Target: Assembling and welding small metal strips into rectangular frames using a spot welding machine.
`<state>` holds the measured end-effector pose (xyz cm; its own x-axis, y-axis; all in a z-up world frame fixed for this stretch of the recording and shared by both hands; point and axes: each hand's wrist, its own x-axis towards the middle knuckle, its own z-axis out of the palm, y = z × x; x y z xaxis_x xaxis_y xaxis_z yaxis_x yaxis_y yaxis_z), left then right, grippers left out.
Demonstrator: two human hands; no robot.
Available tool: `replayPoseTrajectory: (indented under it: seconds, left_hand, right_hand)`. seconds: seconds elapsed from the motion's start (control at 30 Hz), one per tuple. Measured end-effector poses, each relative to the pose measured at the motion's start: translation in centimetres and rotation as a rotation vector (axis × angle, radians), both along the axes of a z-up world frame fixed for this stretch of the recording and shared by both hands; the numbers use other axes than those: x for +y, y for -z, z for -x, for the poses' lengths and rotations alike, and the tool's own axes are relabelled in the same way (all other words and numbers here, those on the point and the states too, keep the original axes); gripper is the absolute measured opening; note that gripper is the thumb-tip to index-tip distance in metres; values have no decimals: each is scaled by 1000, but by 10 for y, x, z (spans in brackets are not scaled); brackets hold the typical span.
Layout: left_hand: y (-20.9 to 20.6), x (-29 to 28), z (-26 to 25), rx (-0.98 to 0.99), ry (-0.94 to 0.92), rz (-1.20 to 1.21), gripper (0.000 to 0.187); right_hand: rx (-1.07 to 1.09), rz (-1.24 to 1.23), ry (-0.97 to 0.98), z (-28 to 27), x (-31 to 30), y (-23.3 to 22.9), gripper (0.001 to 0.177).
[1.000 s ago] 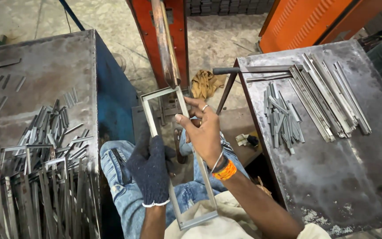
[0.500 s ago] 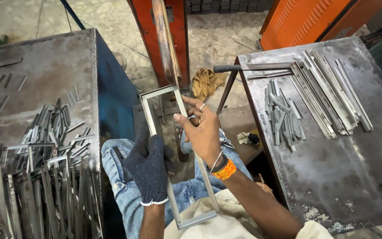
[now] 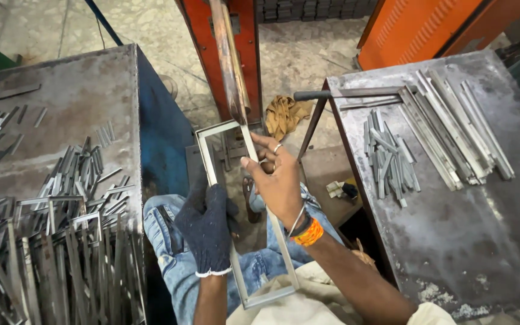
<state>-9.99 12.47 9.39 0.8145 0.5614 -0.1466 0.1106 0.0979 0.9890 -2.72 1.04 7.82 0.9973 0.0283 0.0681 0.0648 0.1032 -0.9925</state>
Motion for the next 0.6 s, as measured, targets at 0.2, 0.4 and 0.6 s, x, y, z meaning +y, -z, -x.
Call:
replayPoseTrajectory:
  seconds: [0.2, 0.4, 0.6]
  left_hand:
    - [3, -3, -1, -31, 24, -17, 45]
    - [3, -10, 1, -109, 0, -7, 47]
    - [-4, -36, 8, -115, -47, -67, 56]
  right_hand:
    - [-180, 19, -22, 7, -1, 7, 52]
    - [-183, -93, -51, 6, 0, 13, 52]
    - [-201, 52, -54, -2, -19, 7, 42]
